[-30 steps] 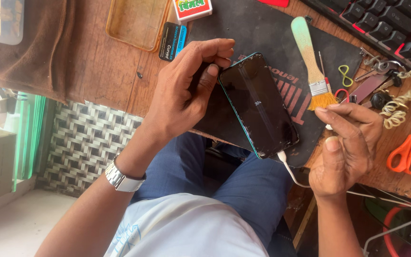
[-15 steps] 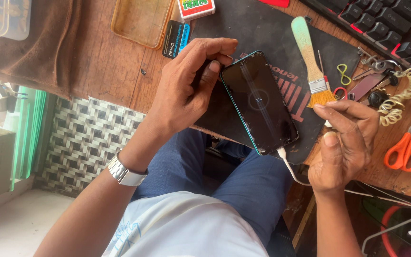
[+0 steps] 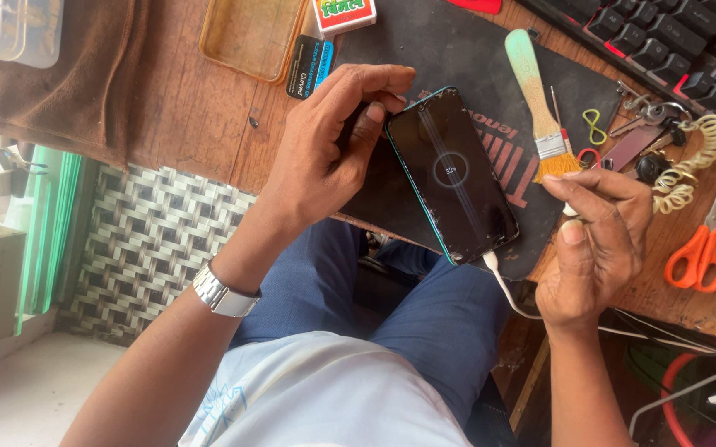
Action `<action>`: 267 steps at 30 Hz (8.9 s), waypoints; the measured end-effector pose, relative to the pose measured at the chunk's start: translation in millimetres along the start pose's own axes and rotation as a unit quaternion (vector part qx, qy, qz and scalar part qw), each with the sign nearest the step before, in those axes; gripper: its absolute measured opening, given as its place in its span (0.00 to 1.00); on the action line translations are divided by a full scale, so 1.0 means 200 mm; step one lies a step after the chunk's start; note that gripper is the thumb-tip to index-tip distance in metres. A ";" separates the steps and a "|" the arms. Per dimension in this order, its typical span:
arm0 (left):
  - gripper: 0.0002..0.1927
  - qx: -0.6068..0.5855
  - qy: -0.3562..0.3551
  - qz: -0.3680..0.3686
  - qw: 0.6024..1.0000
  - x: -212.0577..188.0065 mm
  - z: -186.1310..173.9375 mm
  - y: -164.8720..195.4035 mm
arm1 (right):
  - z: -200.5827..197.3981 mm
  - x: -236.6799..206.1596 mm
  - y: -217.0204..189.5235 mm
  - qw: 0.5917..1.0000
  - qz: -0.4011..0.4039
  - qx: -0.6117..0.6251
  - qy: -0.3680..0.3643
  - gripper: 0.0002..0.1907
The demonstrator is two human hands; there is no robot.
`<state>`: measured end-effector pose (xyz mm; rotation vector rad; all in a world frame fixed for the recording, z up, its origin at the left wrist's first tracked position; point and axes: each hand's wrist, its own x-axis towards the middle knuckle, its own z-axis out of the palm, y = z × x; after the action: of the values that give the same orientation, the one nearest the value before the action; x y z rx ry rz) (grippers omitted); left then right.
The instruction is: The person reassembles a smartphone by fitting a teal frame around the device, then connects a charging cable to test the screen. They apply glue along the phone's edge and wrap a rubber band around it to secure the assembly. The person also briefly interacts with a wall power strip.
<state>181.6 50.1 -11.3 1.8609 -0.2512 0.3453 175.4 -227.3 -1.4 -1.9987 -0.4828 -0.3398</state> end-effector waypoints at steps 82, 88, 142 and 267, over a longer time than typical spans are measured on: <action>0.07 -0.006 -0.110 0.033 0.993 -0.10 -0.08 0.00 | 0.05 -0.15 0.00 0.990 -0.052 -0.024 0.132 0.18; 0.06 -0.026 -0.112 0.023 0.993 -0.09 -0.09 -0.01 | 0.07 -0.21 -0.01 0.972 0.016 0.055 0.226 0.18; 0.11 -0.004 -0.084 -0.030 0.996 -0.13 -0.13 -0.03 | 0.10 -0.41 -0.37 0.976 0.098 0.194 -0.022 0.37; 0.11 0.116 -0.110 0.188 0.969 -0.15 -0.09 0.05 | 0.02 -0.16 -0.19 0.967 -0.103 -0.233 0.032 0.11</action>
<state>148.9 64.1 -7.9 2.0832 -0.7491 0.4411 129.6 -212.9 13.0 -2.3850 -0.6155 -0.6970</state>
